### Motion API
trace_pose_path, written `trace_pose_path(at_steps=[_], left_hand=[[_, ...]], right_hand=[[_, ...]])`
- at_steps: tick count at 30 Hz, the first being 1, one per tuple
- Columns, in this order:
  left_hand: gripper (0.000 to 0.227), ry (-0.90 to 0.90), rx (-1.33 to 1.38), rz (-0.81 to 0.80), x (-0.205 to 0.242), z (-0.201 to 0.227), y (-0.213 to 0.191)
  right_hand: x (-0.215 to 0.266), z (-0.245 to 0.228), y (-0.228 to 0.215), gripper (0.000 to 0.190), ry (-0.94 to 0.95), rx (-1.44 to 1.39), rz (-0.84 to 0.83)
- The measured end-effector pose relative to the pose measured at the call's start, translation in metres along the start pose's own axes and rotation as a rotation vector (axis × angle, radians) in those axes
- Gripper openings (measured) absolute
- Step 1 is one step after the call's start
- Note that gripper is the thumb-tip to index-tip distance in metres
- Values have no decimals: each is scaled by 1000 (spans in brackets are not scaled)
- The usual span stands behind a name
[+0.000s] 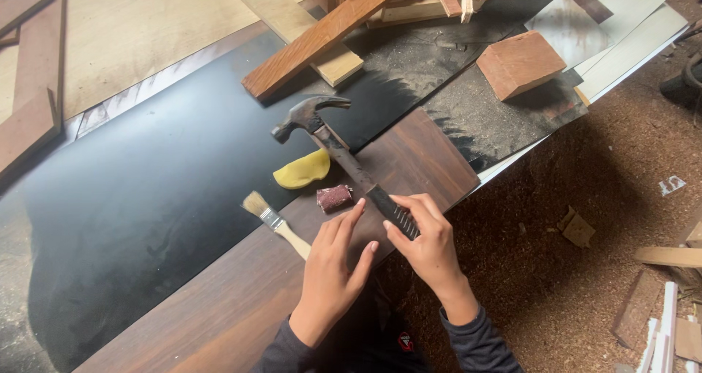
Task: The person brushes dust off a dark wooden plank and a black mat using a paintbrush. They then use a sanding block to smooth the edges of a small wooden assembly. The person handles various tools and wood pieces on a workbench.
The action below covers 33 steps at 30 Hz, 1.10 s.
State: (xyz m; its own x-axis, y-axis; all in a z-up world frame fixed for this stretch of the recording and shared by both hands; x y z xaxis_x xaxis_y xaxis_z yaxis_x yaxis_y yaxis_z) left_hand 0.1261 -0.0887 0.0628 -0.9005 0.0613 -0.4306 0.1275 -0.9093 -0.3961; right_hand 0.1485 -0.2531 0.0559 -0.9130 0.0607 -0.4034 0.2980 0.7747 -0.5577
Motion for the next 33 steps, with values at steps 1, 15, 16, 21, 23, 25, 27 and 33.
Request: trace_pose_path(at_steps=[1,15,16,21,23,25,27,33], left_hand=[[61,7,0,-2,-2,1,4],[62,118,-17,-87,-33,25,79],[62,118,-20,-98,-34,25,86],[62,152,-75,-167,-37,25,119],[64,151,-80,-182,-39,24,129],[65,147,-85,-197,-42,23,138],[66,140,-87,-214,-44,22,146],[68,137,-86,-227,-52,22,161]], right_hand=[[-2,3,-4,40,-21,2,20],[-25,75,-38,42,40,62,105],[-27,80,-38,43,45,48,102],[-37,102,-43,45,67,60,110],[-41,109,-46,42,72,63,125],[-46,116,-48,43,81,54,124],[-51,122,-51,43,87,36,127],[-67,137,-62,40,99,35,158]])
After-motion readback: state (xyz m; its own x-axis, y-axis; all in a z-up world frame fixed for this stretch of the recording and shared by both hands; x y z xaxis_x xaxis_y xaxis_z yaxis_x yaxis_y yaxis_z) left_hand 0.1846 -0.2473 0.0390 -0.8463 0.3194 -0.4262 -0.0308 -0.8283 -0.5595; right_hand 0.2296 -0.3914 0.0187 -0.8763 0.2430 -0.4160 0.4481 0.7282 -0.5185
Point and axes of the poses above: each hand's wrist, its own x-axis away from the middle knuckle, its own y-axis out of the palm, z = x × y, the point moved 10 cm from there along -x, towards the middle knuckle, and after that the axes turned 6 degrees about z, right-handed, at the moved point
